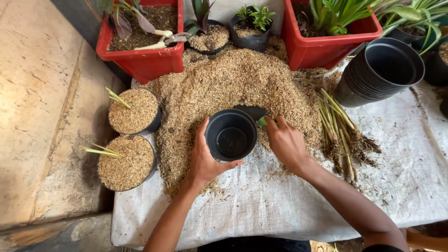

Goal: Filling a small plastic pot with soil using a hand trowel and planting a green shoot.

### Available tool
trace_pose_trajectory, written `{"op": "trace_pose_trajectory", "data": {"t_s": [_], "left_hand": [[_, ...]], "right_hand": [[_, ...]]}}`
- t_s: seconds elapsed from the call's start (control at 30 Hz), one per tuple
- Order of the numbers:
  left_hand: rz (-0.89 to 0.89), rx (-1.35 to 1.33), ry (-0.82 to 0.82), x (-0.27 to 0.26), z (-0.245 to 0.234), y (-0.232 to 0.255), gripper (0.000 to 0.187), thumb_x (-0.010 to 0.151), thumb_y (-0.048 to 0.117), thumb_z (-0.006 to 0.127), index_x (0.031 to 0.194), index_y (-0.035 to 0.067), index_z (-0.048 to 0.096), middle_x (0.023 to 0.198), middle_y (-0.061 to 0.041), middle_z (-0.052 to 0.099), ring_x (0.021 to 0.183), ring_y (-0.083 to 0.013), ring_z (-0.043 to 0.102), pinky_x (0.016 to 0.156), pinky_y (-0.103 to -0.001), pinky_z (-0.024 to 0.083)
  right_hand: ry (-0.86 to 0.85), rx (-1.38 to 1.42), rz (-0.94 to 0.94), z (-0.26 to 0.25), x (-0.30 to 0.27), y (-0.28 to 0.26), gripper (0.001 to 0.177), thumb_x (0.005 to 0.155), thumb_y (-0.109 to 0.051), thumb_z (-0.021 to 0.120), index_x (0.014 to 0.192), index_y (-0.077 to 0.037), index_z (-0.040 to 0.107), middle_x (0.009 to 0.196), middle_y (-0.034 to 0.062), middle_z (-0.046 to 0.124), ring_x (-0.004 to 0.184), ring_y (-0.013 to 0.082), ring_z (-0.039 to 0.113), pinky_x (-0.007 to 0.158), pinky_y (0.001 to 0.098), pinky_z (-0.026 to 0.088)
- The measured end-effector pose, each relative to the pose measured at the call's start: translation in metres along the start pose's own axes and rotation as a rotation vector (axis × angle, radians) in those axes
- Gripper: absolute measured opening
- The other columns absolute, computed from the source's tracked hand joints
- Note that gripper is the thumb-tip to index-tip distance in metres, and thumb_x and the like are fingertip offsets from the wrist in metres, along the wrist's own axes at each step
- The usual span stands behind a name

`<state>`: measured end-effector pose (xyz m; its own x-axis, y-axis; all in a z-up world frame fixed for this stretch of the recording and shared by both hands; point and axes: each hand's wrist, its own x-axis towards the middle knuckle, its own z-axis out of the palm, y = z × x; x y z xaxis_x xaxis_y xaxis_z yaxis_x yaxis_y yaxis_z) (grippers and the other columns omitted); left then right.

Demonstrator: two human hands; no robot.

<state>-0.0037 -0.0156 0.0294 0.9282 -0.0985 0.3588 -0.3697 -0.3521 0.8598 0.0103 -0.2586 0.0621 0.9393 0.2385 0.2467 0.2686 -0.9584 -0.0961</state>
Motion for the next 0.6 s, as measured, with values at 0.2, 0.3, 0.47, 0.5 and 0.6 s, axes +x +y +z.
{"op": "trace_pose_trajectory", "data": {"t_s": [0.2,0.3,0.47,0.5,0.6], "left_hand": [[-0.048,0.012,-0.025,0.003,0.000,0.000,0.141,0.047,0.063,0.094,0.153,-0.001,0.027,0.151,-0.031,0.040,0.138,-0.0488,0.045,0.106,-0.061,0.048],[-0.058,0.013,-0.045,0.010,0.000,-0.003,0.143,0.045,0.063,0.094,0.154,0.001,0.027,0.152,-0.030,0.040,0.138,-0.0487,0.045,0.105,-0.061,0.047],[-0.070,-0.006,-0.071,0.023,0.000,0.004,0.142,0.048,0.063,0.093,0.155,-0.002,0.024,0.149,-0.034,0.040,0.136,-0.0504,0.047,0.103,-0.064,0.048],[-0.086,0.004,-0.075,0.025,0.001,0.001,0.144,0.048,0.063,0.093,0.156,-0.001,0.023,0.151,-0.033,0.039,0.137,-0.0501,0.046,0.103,-0.065,0.048],[-0.039,0.018,-0.016,0.022,0.004,-0.005,0.145,0.045,0.065,0.092,0.154,-0.001,0.024,0.147,-0.032,0.044,0.130,-0.0502,0.053,0.095,-0.061,0.055]], "right_hand": [[0.096,0.091,0.071,-0.010,-0.017,0.014,0.026,0.106,-0.021,0.056,0.125,-0.011,0.070,0.094,0.0154,0.068,0.053,0.0190,0.066,0.042,0.0264,0.052],[0.204,0.106,0.106,-0.010,-0.029,0.040,0.025,0.103,-0.022,0.062,0.124,-0.013,0.072,0.091,0.0103,0.069,0.053,0.0197,0.067,0.045,0.0287,0.051],[0.316,0.159,0.194,-0.032,-0.028,0.064,0.025,0.106,-0.020,0.064,0.125,-0.006,0.072,0.091,0.0146,0.069,0.058,0.0263,0.066,0.051,0.0352,0.051],[0.365,0.185,0.219,-0.037,-0.027,0.066,0.025,0.106,-0.018,0.066,0.124,-0.002,0.072,0.092,0.0176,0.069,0.061,0.0323,0.068,0.052,0.0415,0.051],[0.288,0.270,0.238,-0.038,-0.037,0.068,0.024,0.105,-0.014,0.064,0.125,-0.007,0.074,0.092,0.0159,0.072,0.049,0.0198,0.061,0.048,0.0280,0.047]]}}
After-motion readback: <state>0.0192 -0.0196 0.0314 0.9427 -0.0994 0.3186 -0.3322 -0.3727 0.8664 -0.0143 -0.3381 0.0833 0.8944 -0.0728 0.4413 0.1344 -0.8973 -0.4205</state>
